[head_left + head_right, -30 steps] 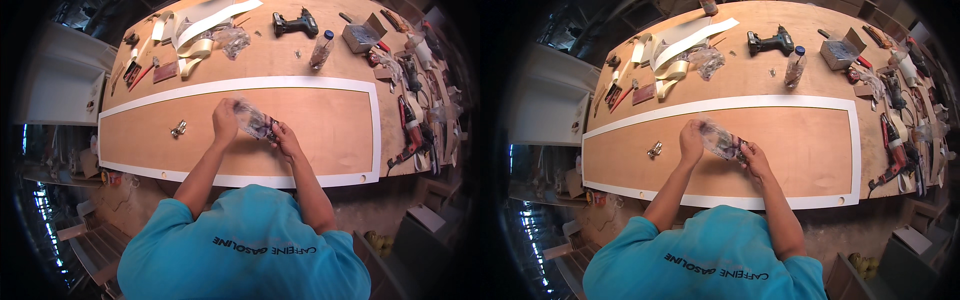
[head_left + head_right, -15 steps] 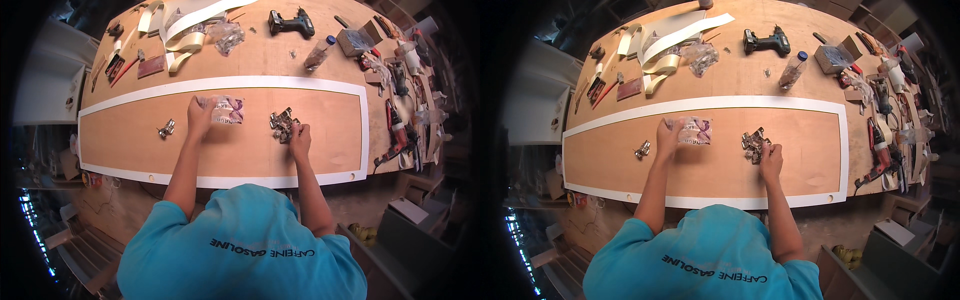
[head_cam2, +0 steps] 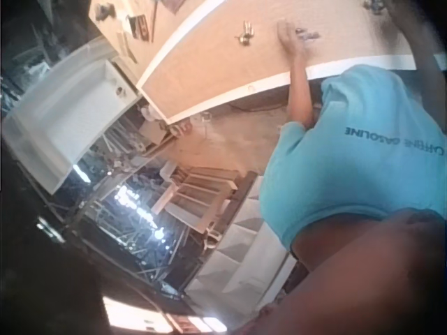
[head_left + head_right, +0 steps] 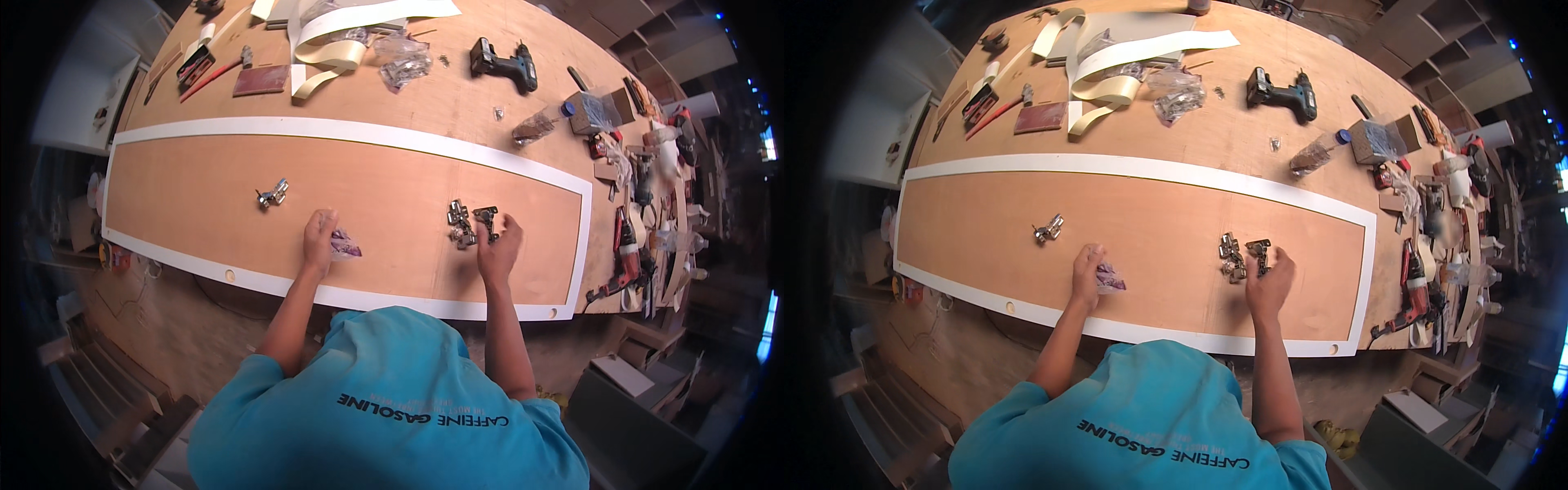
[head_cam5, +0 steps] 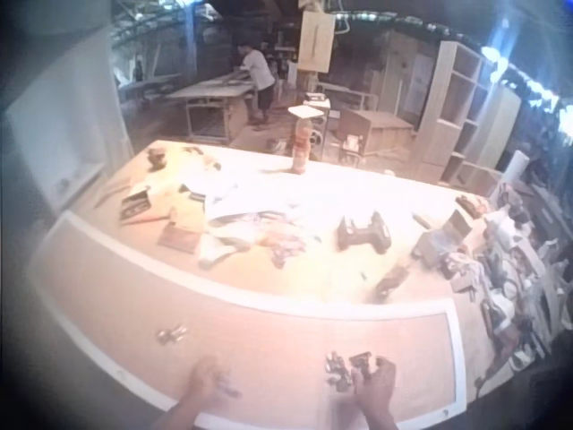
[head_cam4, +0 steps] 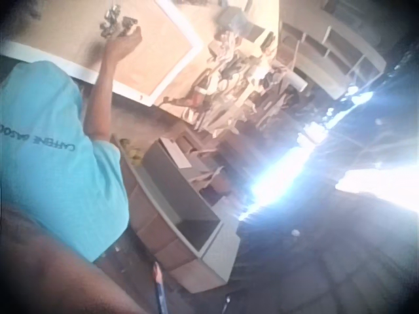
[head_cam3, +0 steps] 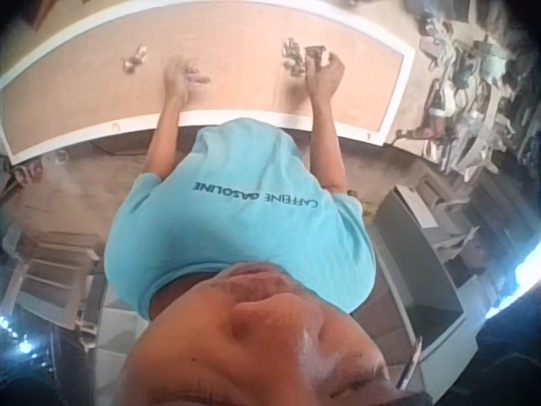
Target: The person drills holes into a white board using a power drill and then removes metal hinges from a plastic bag.
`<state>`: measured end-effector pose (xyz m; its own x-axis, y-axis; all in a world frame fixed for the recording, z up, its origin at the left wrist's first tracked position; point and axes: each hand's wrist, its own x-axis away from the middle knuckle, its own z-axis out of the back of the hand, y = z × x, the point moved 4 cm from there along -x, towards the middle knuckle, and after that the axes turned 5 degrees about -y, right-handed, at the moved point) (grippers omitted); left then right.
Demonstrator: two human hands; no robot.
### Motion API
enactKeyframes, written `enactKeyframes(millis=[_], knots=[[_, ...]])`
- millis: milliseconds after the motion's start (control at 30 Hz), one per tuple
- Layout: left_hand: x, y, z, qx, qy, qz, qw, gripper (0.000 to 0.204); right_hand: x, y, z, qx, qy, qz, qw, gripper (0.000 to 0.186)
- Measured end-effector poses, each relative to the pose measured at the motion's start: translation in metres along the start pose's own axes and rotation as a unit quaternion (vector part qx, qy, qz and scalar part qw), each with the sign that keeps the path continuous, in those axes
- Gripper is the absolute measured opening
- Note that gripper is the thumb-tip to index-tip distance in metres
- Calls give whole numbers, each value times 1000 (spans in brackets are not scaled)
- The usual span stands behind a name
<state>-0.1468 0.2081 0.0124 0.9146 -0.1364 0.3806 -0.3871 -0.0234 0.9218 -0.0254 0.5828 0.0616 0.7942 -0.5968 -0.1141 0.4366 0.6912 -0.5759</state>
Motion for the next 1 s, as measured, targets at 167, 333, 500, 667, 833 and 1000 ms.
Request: enactKeyframes(millis=[167,333,500,667,833,1000], knots=[[52,7,24,-163,-98,-24,981,45,-7,-25,-34,171,-274,10,946,56],[125,-38,94,-153,-133,74,976,42,-42,-21,-36,101,-368,-34,924,48],[192,-138,174,31,97,193,976,37,-79,-33,-32,113,-433,-75,891,45],[261,-212,213,-168,231,230,930,27,-51,-55,-29,322,-228,145,908,40],[297,-296,206,247,256,218,909,45,6,-40,-65,178,-248,143,941,30],[280,-347,240,19,184,201,962,52,-48,-49,-101,205,-386,169,883,23]])
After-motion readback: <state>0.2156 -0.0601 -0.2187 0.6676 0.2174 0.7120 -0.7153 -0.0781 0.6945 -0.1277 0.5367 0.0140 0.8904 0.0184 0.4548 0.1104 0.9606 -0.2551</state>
